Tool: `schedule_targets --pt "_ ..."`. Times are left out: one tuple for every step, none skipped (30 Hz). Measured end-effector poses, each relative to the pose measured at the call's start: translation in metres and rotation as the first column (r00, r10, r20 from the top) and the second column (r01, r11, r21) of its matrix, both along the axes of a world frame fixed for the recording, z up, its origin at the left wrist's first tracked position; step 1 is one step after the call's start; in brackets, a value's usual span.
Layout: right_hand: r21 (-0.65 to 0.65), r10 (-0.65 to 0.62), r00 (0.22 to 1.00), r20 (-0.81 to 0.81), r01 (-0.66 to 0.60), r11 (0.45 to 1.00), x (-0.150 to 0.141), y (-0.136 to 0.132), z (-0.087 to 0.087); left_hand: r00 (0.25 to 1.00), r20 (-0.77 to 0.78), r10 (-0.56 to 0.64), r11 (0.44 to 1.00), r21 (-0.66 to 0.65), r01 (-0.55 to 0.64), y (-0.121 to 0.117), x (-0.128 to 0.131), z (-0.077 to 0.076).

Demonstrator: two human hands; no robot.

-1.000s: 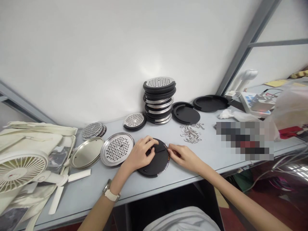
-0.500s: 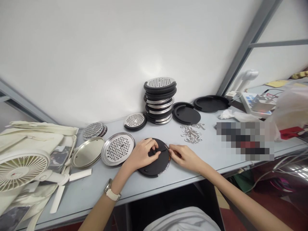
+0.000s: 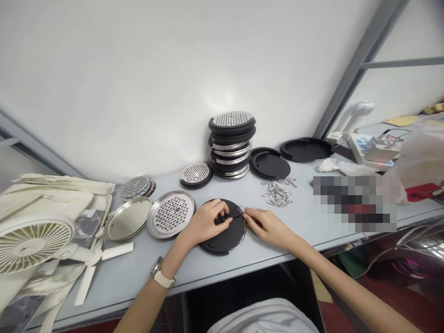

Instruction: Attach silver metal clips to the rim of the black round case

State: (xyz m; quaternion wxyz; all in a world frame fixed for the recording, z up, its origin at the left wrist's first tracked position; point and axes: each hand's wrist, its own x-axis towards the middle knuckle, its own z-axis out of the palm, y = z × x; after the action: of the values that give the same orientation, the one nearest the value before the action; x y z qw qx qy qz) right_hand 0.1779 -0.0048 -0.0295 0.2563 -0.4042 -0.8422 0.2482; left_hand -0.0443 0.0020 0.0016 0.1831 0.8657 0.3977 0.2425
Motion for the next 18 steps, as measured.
schedule_targets --pt "0.004 0.001 1.000 0.000 -0.001 1.000 0.0000 0.0002 -0.0003 1.000 0.000 -0.001 1.000 -0.003 0.001 0.0000 -0.0001 -0.0001" --pt "0.007 0.002 1.000 0.002 -0.002 1.000 0.0000 0.0003 -0.0007 1.000 -0.001 -0.002 1.000 -0.005 0.002 0.0000 -0.0001 -0.0002" --pt "0.010 0.003 1.000 0.003 -0.003 1.000 0.0001 0.0005 -0.0010 1.000 -0.003 -0.003 1.000 -0.005 0.003 0.0001 -0.0002 -0.0003" --pt "0.013 0.005 1.000 0.003 -0.005 1.000 0.0002 0.0006 -0.0012 1.000 -0.006 -0.005 1.000 -0.005 0.005 0.0002 -0.0003 -0.0004" --pt "0.017 0.008 1.000 0.004 -0.008 1.000 0.0003 0.0007 -0.0013 1.000 -0.007 -0.006 1.000 -0.003 0.006 0.0003 -0.0004 -0.0005" --pt "0.020 0.009 1.000 0.003 -0.009 1.000 0.0005 0.0007 -0.0013 1.000 -0.008 -0.008 1.000 -0.003 0.008 0.0004 -0.0004 -0.0006" --pt "0.022 0.011 1.000 0.004 -0.011 1.000 0.0007 0.0006 -0.0011 1.000 -0.008 -0.009 1.000 -0.001 0.009 0.0006 -0.0005 -0.0007" --pt "0.020 0.012 1.000 0.005 -0.012 1.000 0.0010 0.0005 -0.0008 1.000 -0.008 -0.009 1.000 0.001 0.009 0.0007 -0.0005 -0.0008" --pt "0.017 0.012 1.000 0.005 -0.012 1.000 0.0012 0.0003 -0.0005 1.000 -0.009 -0.009 1.000 0.003 0.009 0.0008 -0.0004 -0.0009" --pt "0.012 0.013 1.000 0.006 -0.013 1.000 0.0015 0.0000 0.0000 1.000 -0.010 -0.008 1.000 0.006 0.009 0.0010 -0.0004 -0.0010" --pt "0.008 0.014 1.000 0.006 -0.014 1.000 0.0018 -0.0002 0.0004 1.000 -0.013 -0.008 1.000 0.008 0.008 0.0011 -0.0004 -0.0012" --pt "0.007 0.015 1.000 0.007 -0.015 1.000 0.0021 -0.0005 0.0008 1.000 -0.017 -0.007 1.000 0.010 0.008 0.0012 -0.0003 -0.0014" --pt "0.008 0.015 1.000 0.007 -0.015 1.000 0.0023 -0.0006 0.0010 1.000 -0.019 -0.006 1.000 0.013 0.007 0.0013 -0.0003 -0.0015" --pt "0.012 0.015 1.000 0.009 -0.015 1.000 0.0023 -0.0007 0.0012 1.000 -0.021 -0.006 1.000 0.014 0.007 0.0014 -0.0003 -0.0017" --pt "0.014 0.015 1.000 0.013 -0.015 1.000 0.0023 -0.0007 0.0012 1.000 -0.022 -0.006 1.000 0.015 0.007 0.0015 -0.0004 -0.0017" --pt "0.016 0.015 1.000 0.016 -0.015 1.000 0.0022 -0.0007 0.0011 1.000 -0.021 -0.007 1.000 0.015 0.007 0.0014 -0.0004 -0.0017" --pt "0.017 0.013 1.000 0.020 -0.013 1.000 0.0019 -0.0006 0.0009 1.000 -0.019 -0.009 1.000 0.013 0.009 0.0013 -0.0005 -0.0014" --pt "0.017 0.010 1.000 0.021 -0.010 1.000 0.0015 -0.0005 0.0006 1.000 -0.017 -0.012 1.000 0.012 0.012 0.0010 -0.0005 -0.0009"
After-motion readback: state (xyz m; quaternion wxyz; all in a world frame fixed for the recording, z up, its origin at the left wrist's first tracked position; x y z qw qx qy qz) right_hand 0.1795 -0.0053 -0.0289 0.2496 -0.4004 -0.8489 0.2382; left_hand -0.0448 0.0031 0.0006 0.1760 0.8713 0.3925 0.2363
